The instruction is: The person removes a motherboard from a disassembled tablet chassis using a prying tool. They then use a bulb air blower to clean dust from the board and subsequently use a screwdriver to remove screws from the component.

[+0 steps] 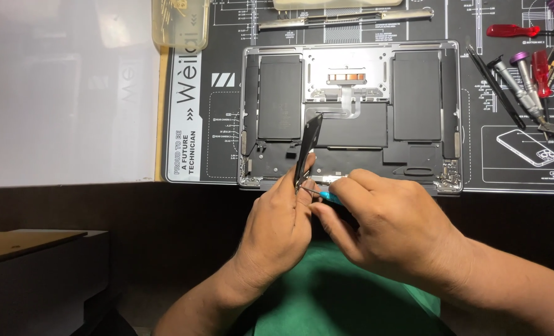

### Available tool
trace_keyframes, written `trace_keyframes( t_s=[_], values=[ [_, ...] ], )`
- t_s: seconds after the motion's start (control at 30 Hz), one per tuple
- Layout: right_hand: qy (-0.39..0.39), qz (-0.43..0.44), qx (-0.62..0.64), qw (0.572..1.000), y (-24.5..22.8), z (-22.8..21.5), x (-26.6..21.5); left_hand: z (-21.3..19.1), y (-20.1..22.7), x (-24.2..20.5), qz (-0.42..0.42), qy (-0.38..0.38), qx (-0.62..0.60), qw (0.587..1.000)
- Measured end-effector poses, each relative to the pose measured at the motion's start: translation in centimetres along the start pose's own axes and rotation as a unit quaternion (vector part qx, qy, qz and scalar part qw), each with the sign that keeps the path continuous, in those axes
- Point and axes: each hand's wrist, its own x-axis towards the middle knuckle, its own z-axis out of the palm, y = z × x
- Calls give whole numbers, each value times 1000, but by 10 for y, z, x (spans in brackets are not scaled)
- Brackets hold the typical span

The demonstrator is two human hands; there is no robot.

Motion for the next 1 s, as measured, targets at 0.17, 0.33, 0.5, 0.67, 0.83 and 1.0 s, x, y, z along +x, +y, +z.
trace_keyframes(
  t_s=[0.17, 0.33, 0.5, 0.67, 0.83, 1.0],
  values=[
    [7, 7, 29, 1000, -2, -4, 1, -6, -4, -1, 24, -3, -17, 1000],
    [51, 35, 100, 993, 10, -39, -1, -11, -4, 1, 5, 24, -168, 985],
    [174, 157, -34, 971, 105, -29, -19, -25, 0, -2, -3, -20, -253, 967],
    [186, 269, -146, 934, 160, -9, -36, -22, -13, 4, -4, -34, -336, 941],
    [199, 231, -154, 940, 172, -9, -42, -23, -13, 4, -1, -46, -392, 919],
    [209, 240, -155, 935, 236, -48, -49, -21, -19, 6, 0, -50, -396, 917]
  ],
)
